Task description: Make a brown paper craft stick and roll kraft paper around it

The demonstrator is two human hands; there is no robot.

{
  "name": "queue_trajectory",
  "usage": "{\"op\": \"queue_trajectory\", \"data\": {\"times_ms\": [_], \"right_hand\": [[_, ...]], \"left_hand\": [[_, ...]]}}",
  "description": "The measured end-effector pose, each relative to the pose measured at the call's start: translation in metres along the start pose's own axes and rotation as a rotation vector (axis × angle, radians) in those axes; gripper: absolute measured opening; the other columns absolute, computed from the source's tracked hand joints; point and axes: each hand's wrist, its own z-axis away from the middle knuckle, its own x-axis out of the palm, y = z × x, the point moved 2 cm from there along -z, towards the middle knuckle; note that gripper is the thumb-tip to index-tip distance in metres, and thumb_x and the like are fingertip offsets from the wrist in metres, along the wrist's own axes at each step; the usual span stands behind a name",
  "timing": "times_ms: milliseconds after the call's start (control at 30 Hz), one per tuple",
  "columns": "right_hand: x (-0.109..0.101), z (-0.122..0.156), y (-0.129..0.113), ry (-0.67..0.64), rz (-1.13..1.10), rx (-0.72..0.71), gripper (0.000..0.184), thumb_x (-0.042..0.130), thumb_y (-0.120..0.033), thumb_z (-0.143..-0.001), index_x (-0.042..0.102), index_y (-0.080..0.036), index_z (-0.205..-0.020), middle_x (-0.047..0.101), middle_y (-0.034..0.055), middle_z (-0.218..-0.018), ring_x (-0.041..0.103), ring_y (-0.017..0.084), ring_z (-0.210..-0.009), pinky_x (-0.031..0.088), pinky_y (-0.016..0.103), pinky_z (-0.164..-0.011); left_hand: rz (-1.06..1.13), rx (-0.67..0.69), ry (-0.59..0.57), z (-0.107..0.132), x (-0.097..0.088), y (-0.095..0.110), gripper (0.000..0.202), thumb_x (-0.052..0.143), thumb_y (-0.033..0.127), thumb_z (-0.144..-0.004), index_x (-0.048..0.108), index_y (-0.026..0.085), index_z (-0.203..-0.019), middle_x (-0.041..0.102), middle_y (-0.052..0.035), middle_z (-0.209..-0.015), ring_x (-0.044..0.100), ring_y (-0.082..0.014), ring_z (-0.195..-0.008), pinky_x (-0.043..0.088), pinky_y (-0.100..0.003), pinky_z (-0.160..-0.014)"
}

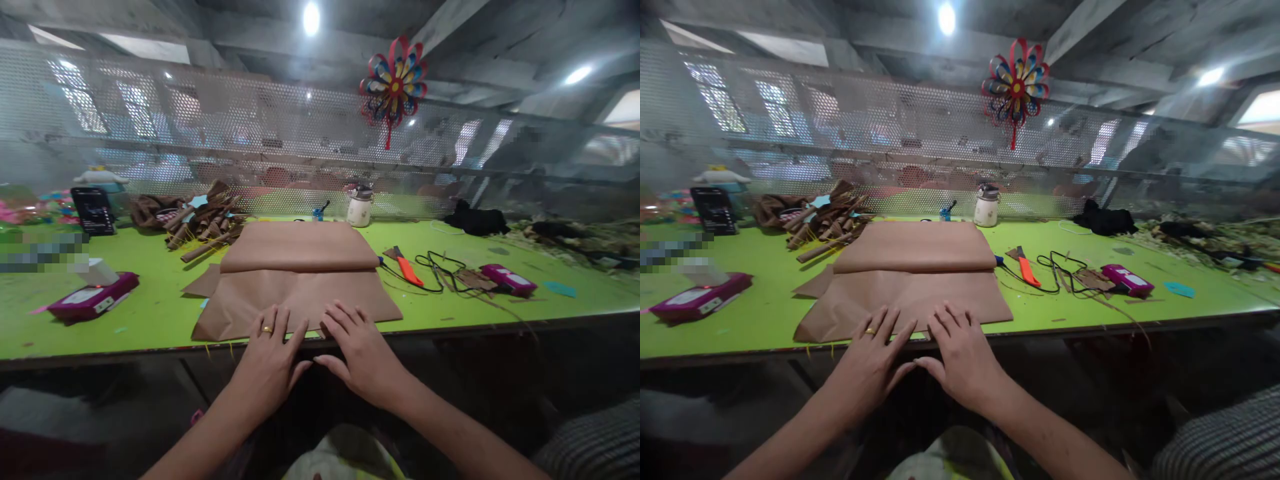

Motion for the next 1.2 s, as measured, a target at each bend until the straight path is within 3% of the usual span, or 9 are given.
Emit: {"op": "queue_trajectory", "data": {"times_ms": [167, 467, 667, 967, 1200], "right_hand": [[0.019, 0.003, 0.001, -0.042, 0.042, 0.022, 0.058, 0.04, -0.051, -0.089, 0.039, -0.018, -0.136, 0.039, 0.0114, -0.142, 0.03, 0.03, -0.131, 0.024, 0.054, -0.105], [0.024, 0.004, -0.004, -0.04, 0.116, 0.086, 0.057, 0.041, -0.051, -0.088, 0.035, -0.022, -0.138, 0.038, 0.011, -0.143, 0.029, 0.034, -0.131, 0.021, 0.06, -0.101], [0.028, 0.007, -0.002, -0.024, 0.126, 0.078, 0.053, 0.041, -0.048, -0.089, 0.04, -0.022, -0.135, 0.042, 0.011, -0.14, 0.033, 0.034, -0.128, 0.023, 0.06, -0.099], [0.036, 0.012, 0.002, 0.046, 0.141, 0.029, 0.047, 0.043, -0.039, -0.089, 0.044, -0.019, -0.131, 0.045, 0.0102, -0.138, 0.035, 0.033, -0.127, 0.026, 0.058, -0.096], [0.038, 0.012, 0.002, 0.033, 0.155, 0.031, 0.046, 0.042, -0.036, -0.088, 0.043, -0.019, -0.132, 0.045, 0.0084, -0.139, 0.034, 0.033, -0.127, 0.024, 0.058, -0.096]], "left_hand": [[0.013, -0.005, -0.004, 0.0, 0.001, -0.002, 0.052, 0.053, 0.042, -0.081, 0.049, 0.021, -0.128, 0.044, -0.0196, -0.133, 0.037, -0.037, -0.124, 0.027, -0.055, -0.1], [0.059, 0.052, -0.028, 0.0, -0.001, -0.005, 0.051, 0.053, 0.038, -0.083, 0.043, 0.03, -0.133, 0.041, -0.0156, -0.136, 0.035, -0.0371, -0.125, 0.029, -0.057, -0.097], [0.074, 0.003, -0.076, 0.01, -0.012, -0.01, 0.046, 0.049, 0.04, -0.085, 0.048, 0.024, -0.128, 0.046, -0.0155, -0.132, 0.037, -0.0348, -0.125, 0.03, -0.057, -0.099], [-0.003, -0.038, -0.079, 0.048, -0.031, -0.039, 0.061, 0.047, 0.056, -0.082, 0.049, 0.016, -0.128, 0.048, -0.0182, -0.131, 0.038, -0.0353, -0.125, 0.034, -0.052, -0.1], [0.001, -0.072, -0.031, 0.062, -0.037, -0.072, 0.047, 0.046, 0.047, -0.086, 0.056, 0.015, -0.119, 0.055, -0.0151, -0.125, 0.045, -0.0286, -0.121, 0.034, -0.045, -0.102]]}}
